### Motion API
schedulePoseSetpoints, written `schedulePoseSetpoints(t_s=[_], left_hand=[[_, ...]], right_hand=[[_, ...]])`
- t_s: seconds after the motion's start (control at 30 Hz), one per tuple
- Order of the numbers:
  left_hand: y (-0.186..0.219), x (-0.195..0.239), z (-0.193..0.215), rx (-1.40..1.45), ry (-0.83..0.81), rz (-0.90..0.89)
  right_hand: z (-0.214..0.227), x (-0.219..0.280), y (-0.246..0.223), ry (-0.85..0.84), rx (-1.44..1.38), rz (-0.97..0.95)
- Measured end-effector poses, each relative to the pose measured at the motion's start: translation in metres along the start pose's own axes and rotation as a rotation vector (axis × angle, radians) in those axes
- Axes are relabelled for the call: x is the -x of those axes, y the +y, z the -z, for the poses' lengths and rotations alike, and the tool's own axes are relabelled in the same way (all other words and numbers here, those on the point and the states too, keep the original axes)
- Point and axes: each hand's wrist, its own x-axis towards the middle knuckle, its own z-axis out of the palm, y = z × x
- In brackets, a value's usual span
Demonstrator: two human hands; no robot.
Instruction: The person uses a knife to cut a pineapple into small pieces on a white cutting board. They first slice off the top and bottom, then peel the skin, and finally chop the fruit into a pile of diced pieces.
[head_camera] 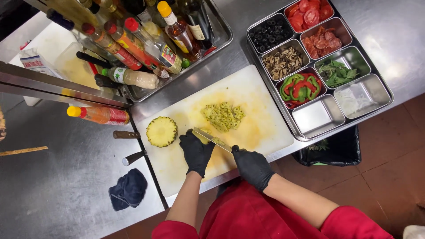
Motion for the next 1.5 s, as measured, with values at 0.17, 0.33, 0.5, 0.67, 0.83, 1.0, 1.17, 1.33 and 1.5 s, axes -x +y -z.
schedulePoseSetpoints(t_s=[0.17,0.33,0.5,0.67,0.83,1.0,1.17,1.33,1.5], left_hand=[[0.003,0.004,-0.025,0.091,0.031,0.175],[-0.003,0.003,-0.035,0.138,0.046,0.182],[-0.030,0.009,-0.071,0.058,-0.001,0.131],[-0.031,0.010,-0.073,0.084,0.009,0.115],[-0.010,0.002,-0.038,0.214,0.031,0.176],[-0.006,0.006,-0.026,0.271,0.038,0.153],[-0.007,0.007,-0.030,0.224,0.048,0.158],[-0.004,0.006,-0.028,0.193,0.028,0.170],[-0.008,0.006,-0.035,0.158,0.044,0.123]], right_hand=[[-0.006,0.006,0.004,0.106,0.035,0.073],[-0.013,-0.019,0.000,0.078,0.104,0.105],[-0.011,-0.040,-0.005,0.071,0.057,0.109],[-0.016,-0.027,0.008,0.018,0.058,0.102],[-0.049,-0.065,0.021,-0.029,-0.084,0.086],[-0.036,-0.036,0.041,-0.078,-0.081,-0.027],[-0.011,-0.012,0.026,-0.120,-0.123,-0.018],[-0.015,-0.003,0.035,-0.159,-0.069,0.008],[-0.004,-0.030,0.020,-0.106,-0.151,0.063]])
